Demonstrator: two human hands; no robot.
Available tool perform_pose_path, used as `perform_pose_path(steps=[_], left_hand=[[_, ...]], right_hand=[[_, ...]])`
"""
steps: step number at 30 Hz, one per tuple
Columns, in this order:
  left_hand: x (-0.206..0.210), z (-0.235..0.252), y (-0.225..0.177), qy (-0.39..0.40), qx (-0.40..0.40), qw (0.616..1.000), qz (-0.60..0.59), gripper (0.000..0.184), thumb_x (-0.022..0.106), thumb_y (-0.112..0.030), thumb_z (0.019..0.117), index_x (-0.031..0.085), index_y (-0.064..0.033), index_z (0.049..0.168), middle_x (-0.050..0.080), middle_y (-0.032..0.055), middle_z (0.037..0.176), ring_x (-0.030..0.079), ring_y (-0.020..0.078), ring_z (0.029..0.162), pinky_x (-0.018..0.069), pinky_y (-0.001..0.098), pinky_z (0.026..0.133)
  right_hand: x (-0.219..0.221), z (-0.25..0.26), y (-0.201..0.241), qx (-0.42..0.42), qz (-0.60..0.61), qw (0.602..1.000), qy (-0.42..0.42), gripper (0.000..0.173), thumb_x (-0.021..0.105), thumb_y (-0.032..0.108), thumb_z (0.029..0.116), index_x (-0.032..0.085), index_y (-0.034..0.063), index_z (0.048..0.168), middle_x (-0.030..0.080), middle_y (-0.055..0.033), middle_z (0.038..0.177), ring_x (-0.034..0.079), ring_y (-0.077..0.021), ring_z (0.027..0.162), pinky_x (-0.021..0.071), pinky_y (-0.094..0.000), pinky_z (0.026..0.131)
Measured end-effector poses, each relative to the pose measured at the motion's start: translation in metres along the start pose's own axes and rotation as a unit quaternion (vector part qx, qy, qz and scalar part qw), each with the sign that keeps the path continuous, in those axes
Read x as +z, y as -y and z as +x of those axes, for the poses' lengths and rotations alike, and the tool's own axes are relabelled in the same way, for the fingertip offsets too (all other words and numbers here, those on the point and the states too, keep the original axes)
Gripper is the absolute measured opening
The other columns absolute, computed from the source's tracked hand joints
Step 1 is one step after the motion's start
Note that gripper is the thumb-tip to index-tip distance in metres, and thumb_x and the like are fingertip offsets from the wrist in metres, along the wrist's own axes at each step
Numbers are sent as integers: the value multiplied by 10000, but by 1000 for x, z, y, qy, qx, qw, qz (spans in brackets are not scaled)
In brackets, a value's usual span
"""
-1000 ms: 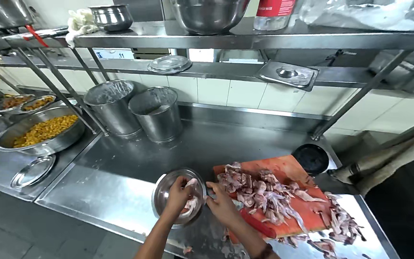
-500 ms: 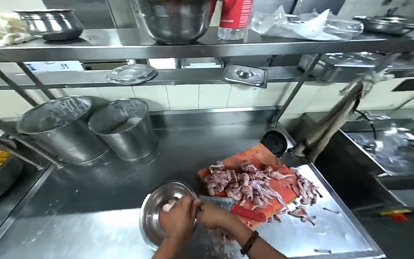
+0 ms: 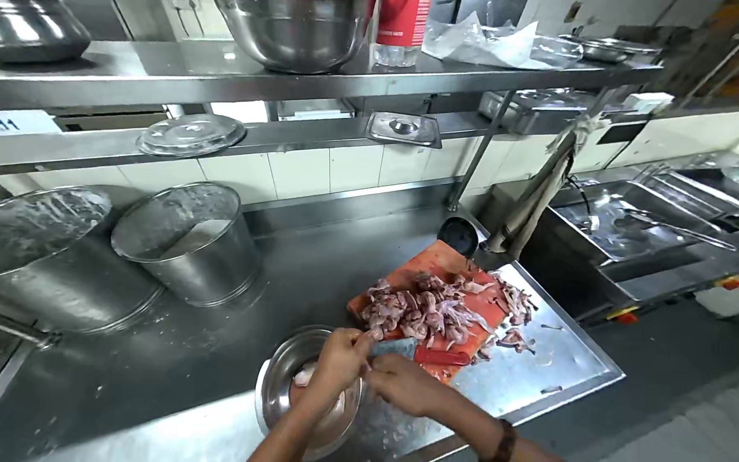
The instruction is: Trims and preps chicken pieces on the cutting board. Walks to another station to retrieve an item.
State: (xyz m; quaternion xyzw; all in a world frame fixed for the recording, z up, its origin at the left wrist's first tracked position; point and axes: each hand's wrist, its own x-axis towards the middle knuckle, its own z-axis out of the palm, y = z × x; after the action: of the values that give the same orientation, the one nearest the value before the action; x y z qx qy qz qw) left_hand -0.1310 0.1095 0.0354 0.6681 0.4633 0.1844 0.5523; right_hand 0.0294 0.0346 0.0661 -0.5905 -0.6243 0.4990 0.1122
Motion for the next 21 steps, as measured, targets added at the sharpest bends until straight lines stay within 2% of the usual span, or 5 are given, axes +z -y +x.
perform_pose_path(steps=[4, 8, 13, 18, 21], left_hand=[[-1, -4, -13, 55, -16, 954, -293, 375, 565, -352, 1031, 647, -83, 783, 584, -15, 620, 535, 75, 514, 462, 257, 491], [19, -13, -6, -112, -2, 903, -416, 389, 493, -327, 1083, 630, -38, 862, 584, 45, 662, 567, 133, 553, 491, 293, 498], [30, -15, 32, -204, 89, 960, -169, 464, 365, -385, 1090, 666, -42, 1176, 669, 78, 1103, 644, 149, 1025, 532, 368, 957], [7, -16, 28, -22, 107, 970, -218, 435, 577, -447, 999, 609, -44, 1160, 650, 47, 941, 638, 123, 823, 559, 329, 745], [0, -19, 26, 34, 110, 960, -256, 350, 615, -408, 964, 620, -75, 1069, 620, 4, 800, 586, 90, 664, 504, 275, 590]], right_hand=[[-15, -6, 22, -61, 129, 990, -13, 273, 497, 281, 931, 543, 150, 697, 471, 48, 612, 456, -88, 545, 390, -327, 535], [13, 17, 19, -54, 371, 921, -100, 162, 471, 179, 848, 531, 188, 698, 417, 90, 555, 359, -24, 454, 294, -222, 435], [29, 26, 20, 39, 476, 872, -107, 339, 286, 297, 1065, 519, 175, 851, 395, 72, 581, 323, -33, 446, 280, -202, 417], [17, 8, 25, -37, 418, 907, -34, 145, 425, 182, 1004, 561, 150, 968, 554, 41, 706, 525, -74, 576, 469, -249, 539], [17, -1, 25, -85, 379, 921, 18, 125, 454, 214, 1056, 554, 146, 1090, 556, 53, 752, 511, -56, 599, 465, -239, 561]])
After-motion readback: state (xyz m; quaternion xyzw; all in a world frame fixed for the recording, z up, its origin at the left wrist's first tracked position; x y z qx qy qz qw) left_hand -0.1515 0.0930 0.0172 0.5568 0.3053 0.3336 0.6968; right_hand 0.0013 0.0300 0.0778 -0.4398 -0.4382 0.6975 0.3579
